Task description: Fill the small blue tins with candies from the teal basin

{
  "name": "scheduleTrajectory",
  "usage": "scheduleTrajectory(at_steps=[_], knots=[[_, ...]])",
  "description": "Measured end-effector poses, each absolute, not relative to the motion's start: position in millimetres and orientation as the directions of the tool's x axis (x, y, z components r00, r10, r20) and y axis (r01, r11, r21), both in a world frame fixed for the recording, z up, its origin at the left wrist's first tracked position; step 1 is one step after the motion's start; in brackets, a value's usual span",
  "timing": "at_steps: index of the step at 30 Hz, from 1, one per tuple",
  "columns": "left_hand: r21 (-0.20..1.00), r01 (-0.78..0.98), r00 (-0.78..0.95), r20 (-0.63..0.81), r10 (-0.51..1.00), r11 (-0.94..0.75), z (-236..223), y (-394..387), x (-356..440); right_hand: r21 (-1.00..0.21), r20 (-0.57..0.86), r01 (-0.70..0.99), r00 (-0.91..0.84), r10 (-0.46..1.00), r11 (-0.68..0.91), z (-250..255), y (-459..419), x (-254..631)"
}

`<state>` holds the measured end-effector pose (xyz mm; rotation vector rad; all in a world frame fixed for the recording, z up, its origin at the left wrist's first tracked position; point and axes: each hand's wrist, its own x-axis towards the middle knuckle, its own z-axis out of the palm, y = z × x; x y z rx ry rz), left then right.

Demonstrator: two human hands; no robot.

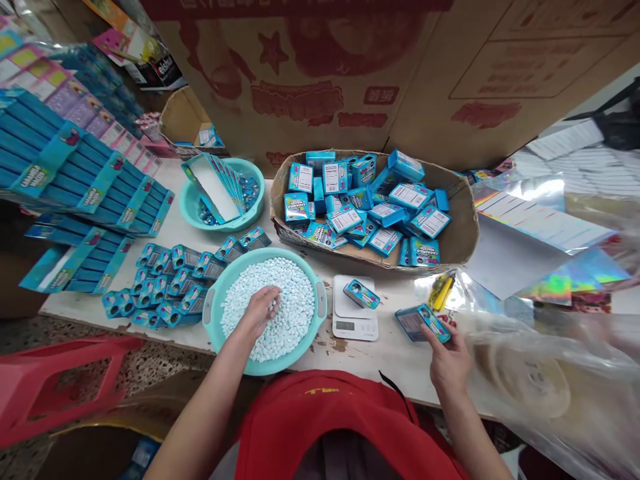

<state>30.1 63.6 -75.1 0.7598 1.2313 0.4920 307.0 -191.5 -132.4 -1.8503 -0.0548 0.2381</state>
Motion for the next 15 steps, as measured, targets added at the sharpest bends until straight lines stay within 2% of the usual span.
scheduleTrajectory(at_steps=[3,5,8,10,12,15], knots=[[0.769,0.138,0.361,-0.626,0.691,0.625,-74.9,62.2,39.6,-0.942,-0.127,-0.071,0.98,0.151,-0.328,-138.1,-194.1,303.5],[0.813,0.179,0.33,-0.58,0.745,0.554,-76.6,60.4,45.2,-0.908,-0.045,0.045,0.978,0.203,-0.417,-134.3,-195.8,301.1],[0.899,0.333,0.202,-0.363,0.91,0.285,-80.5,57.4,47.1,-0.745,0.218,0.388,0.91,0.352,-0.542,-120.4,-190.6,293.0],[0.875,0.48,0.215,-0.194,0.957,0.07,-82.3,53.4,43.5,-0.679,0.293,0.515,0.843,0.45,-0.523,-110.9,-178.9,284.8],[0.794,0.604,0.272,-0.12,0.955,-0.072,-82.3,47.4,38.3,-0.734,0.192,0.472,0.833,0.519,-0.487,-104.7,-161.3,276.6],[0.677,0.731,0.26,-0.154,0.953,-0.09,-79.9,38.4,32.2,-0.791,-0.107,0.273,0.819,0.564,-0.547,-101.3,-128.2,267.3]])
